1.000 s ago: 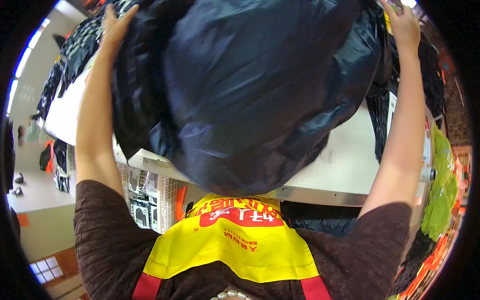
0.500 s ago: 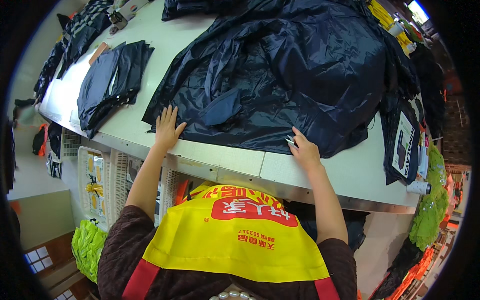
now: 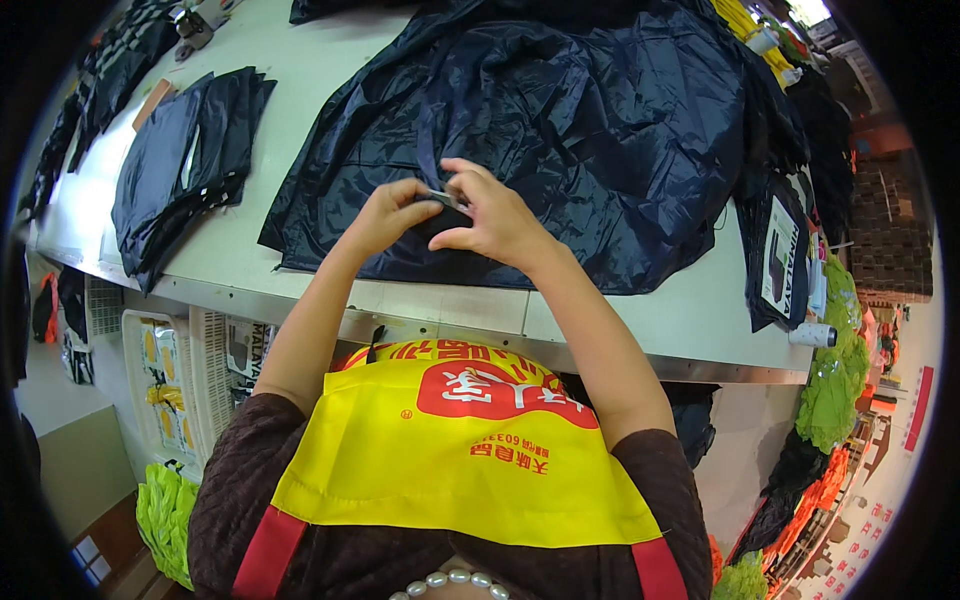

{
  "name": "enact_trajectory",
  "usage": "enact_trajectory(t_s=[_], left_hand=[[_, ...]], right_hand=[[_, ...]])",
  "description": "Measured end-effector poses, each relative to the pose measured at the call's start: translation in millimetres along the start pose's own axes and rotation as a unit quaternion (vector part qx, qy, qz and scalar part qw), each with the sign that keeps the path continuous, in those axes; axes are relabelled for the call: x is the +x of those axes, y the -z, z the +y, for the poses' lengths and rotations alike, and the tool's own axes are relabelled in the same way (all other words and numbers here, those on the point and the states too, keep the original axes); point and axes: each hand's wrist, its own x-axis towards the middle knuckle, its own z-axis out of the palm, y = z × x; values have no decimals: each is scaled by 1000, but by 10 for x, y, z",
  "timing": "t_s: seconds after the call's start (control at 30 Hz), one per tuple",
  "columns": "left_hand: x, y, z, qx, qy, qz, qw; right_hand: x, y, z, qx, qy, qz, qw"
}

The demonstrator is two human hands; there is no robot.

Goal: The person folds a dark jacket on a table, aligns edges, and places it into a plastic bag. They then retrieve another jacket, unfold it, and use a small tool to cut or trim a tag or thread before folding and bagging it.

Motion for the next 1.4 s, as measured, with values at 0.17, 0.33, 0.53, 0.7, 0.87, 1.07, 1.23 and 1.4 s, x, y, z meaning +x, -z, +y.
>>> enact_trajectory(t_s=[0.17, 0.33, 0.53, 0.7, 0.87, 1.07, 1.23, 1.4], left_hand=[[135, 114, 230, -238, -50, 149, 958], [-1, -18, -9, -297, 114, 64, 946], [50, -591, -79, -339, 88, -128, 928], [-21, -798, -130, -445, 169, -139, 868], [-124, -1003, -75, -554, 177, -68, 811], [-91, -680, 78, -422, 72, -66, 901], [-106, -577, 195, -370, 68, -109, 920], [-113, -523, 245, -278, 33, -119, 953]], right_hand=[[29, 64, -19, 398, -151, 107, 899], [-400, 193, 120, 681, -147, 109, 709], [-849, -224, 436, 717, -266, 310, 565], [-1085, -234, 404, 815, -225, 261, 466], [-1237, -290, 430, 794, -294, 293, 445], [-1616, -104, 656, 436, -440, 385, 684], [-973, 364, 127, 226, -218, 255, 914], [-484, 246, 8, 140, -139, 64, 978]])
